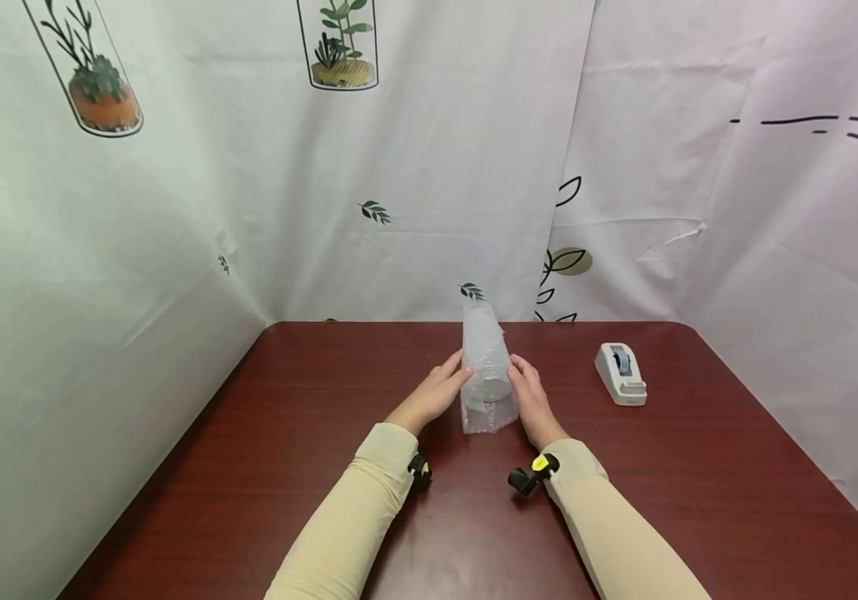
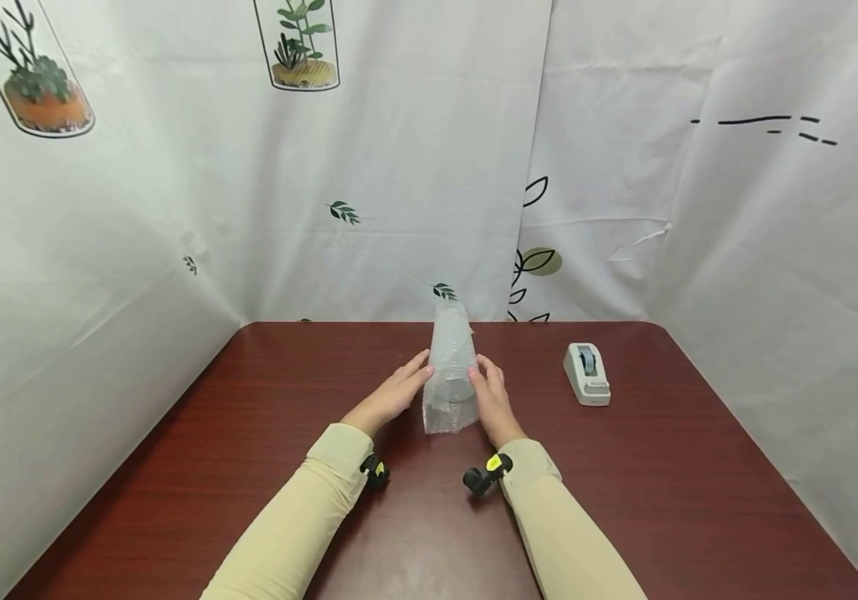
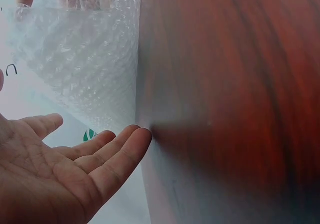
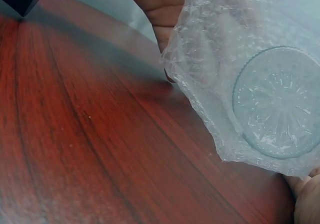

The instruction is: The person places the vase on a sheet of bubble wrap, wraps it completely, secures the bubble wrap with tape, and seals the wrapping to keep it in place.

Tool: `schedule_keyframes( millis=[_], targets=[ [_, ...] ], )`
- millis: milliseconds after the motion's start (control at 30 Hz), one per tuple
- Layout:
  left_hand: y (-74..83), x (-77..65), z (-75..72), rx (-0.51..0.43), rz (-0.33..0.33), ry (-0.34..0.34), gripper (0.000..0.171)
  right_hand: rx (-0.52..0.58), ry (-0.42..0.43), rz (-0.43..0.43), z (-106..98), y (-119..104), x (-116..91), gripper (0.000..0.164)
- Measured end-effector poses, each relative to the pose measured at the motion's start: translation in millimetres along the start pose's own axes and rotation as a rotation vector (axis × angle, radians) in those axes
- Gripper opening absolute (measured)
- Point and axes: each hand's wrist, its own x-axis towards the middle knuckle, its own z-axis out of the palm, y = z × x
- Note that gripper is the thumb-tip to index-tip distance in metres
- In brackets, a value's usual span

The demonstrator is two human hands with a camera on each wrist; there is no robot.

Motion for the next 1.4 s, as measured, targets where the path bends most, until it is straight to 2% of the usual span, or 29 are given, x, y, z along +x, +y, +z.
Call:
schedule_keyframes(
  millis=[267,567,733,900,967,1133,1233,1400],
  targets=[
    [0.9,0.3,2.3,0.015,0.01,-0.001,0.068,-0.014,0.07,-0.038,0.4,7.8,2.5,0.062],
    [0.6,-0.2,2.7,0.008,0.018,0.009,0.067,-0.008,0.061,-0.039,-0.3,6.8,1.9,0.062],
    [0.7,-0.3,0.3,-0.001,0.069,0.064,0.061,0.001,0.04,-0.104,-0.7,8.2,1.9,0.056],
    [1.3,-0.3,-3.8,-0.001,0.103,0.134,0.055,0.119,0.007,-0.162,-0.5,6.4,0.8,0.053],
    [1.7,-0.7,-4.6,0.005,0.093,0.137,0.054,0.15,0.002,-0.151,-0.1,5.5,0.7,0.052],
    [3.5,-2.2,-5.7,0.017,0.068,0.134,0.054,0.116,-0.011,-0.07,-0.2,7.3,2.4,0.054],
    [4.6,-3.6,-5.8,-0.008,0.057,0.148,0.054,0.114,-0.044,-0.065,-1.2,8.6,2.6,0.056],
    [4.5,-4.1,-4.2,-0.124,0.061,0.155,0.055,0.091,-0.071,-0.123,-1.9,6.6,1.9,0.05]
  ],
)
